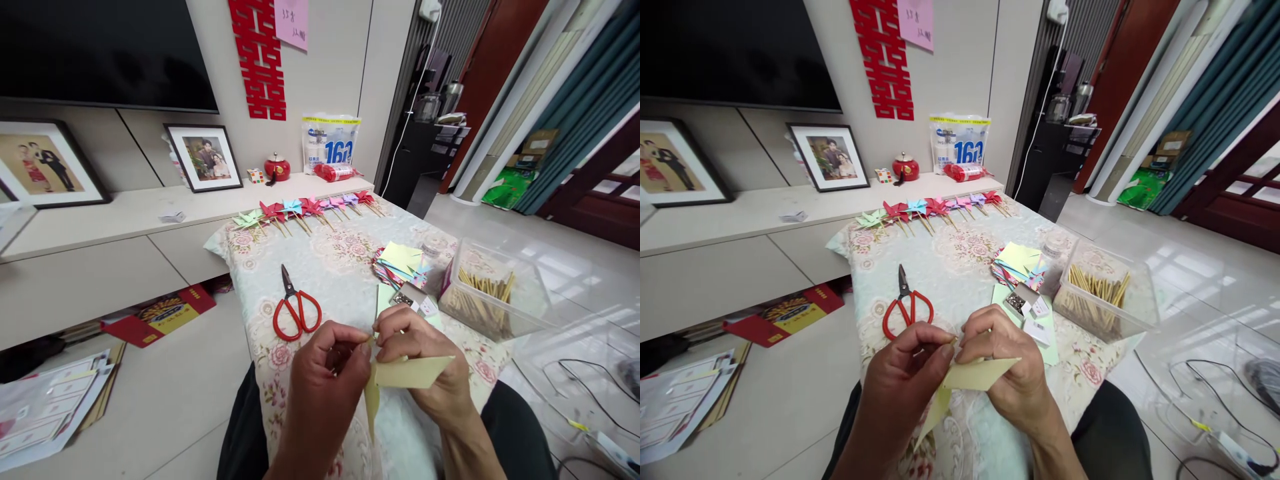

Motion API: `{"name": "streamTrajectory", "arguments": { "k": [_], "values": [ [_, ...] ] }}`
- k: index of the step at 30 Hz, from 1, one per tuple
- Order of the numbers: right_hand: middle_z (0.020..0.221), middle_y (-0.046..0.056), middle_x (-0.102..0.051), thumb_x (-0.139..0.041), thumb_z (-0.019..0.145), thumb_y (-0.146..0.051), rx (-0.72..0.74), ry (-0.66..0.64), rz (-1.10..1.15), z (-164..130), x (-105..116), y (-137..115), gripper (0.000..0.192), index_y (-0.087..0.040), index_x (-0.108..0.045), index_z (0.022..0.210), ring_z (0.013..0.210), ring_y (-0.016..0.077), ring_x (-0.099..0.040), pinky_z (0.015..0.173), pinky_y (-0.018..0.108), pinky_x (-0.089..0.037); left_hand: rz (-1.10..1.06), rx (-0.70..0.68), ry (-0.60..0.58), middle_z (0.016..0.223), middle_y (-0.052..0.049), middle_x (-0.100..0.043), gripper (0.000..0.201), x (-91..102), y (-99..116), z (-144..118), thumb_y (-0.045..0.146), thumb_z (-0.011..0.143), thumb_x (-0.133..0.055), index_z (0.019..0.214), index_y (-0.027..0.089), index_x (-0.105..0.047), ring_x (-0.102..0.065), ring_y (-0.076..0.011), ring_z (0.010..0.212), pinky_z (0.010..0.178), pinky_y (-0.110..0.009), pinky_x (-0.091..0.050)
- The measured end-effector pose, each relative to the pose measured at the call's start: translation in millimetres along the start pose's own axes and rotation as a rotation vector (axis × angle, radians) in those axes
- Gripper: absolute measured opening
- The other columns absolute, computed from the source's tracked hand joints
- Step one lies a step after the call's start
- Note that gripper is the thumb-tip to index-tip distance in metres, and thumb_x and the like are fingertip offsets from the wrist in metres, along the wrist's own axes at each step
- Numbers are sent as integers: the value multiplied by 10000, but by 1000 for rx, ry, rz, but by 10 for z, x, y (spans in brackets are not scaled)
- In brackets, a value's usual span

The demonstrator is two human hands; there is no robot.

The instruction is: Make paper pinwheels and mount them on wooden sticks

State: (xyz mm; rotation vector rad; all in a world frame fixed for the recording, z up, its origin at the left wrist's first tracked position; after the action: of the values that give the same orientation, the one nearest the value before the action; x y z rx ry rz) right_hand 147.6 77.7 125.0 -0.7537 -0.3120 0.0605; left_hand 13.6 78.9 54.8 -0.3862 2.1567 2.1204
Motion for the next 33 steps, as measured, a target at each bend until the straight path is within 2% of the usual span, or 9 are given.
{"name": "streamTrajectory", "arguments": {
  "k": [3,8,14,21,33],
  "values": [
    [842,54,-613,-608,967,-255,17,57,-40,-6,22,-38,145,-221,-703,861,854,224,-613,749,395,-494,22,-37,-12,614,-4,-660,68,-15,109,-28,247,750,-732,723,190,-705,-544,-117,544,500,-196,-424],
    [868,49,-623,-610,965,-230,0,75,-44,-9,17,-21,125,-224,-692,871,875,214,-619,771,379,-499,66,-108,-21,609,-3,-644,74,-23,233,-40,242,754,-726,696,196,-719,-526,-114,524,484,-200,-415],
    [875,38,-625,-647,930,-175,-14,87,-39,-42,24,15,94,-228,-691,866,865,196,-622,762,350,-504,70,-131,-40,655,-2,-652,68,-27,213,-67,260,778,-741,727,215,-733,-560,-120,569,520,-198,-439],
    [875,41,-662,-656,905,-131,-23,83,-52,-48,24,9,110,-230,-691,870,824,194,-653,739,344,-534,109,-148,-33,627,-8,-650,91,-44,287,-64,244,763,-735,683,204,-714,-567,-129,548,504,-205,-445],
    [884,38,-690,-630,883,-69,12,88,-58,-28,19,-26,157,-214,-672,840,813,191,-649,828,390,-509,136,-154,-12,620,5,-622,106,-29,245,-55,255,768,-730,689,208,-678,-536,-119,537,495,-199,-436]
  ]
}}
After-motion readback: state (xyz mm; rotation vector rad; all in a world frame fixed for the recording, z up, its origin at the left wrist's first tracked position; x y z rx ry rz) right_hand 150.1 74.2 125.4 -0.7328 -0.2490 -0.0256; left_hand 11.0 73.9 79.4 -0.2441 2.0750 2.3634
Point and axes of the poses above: each hand's wrist, its own z-axis towards the middle knuckle, its own x-axis out of the back of the hand, y = z × x, the point moved 10 cm from there along z, towards the middle knuckle
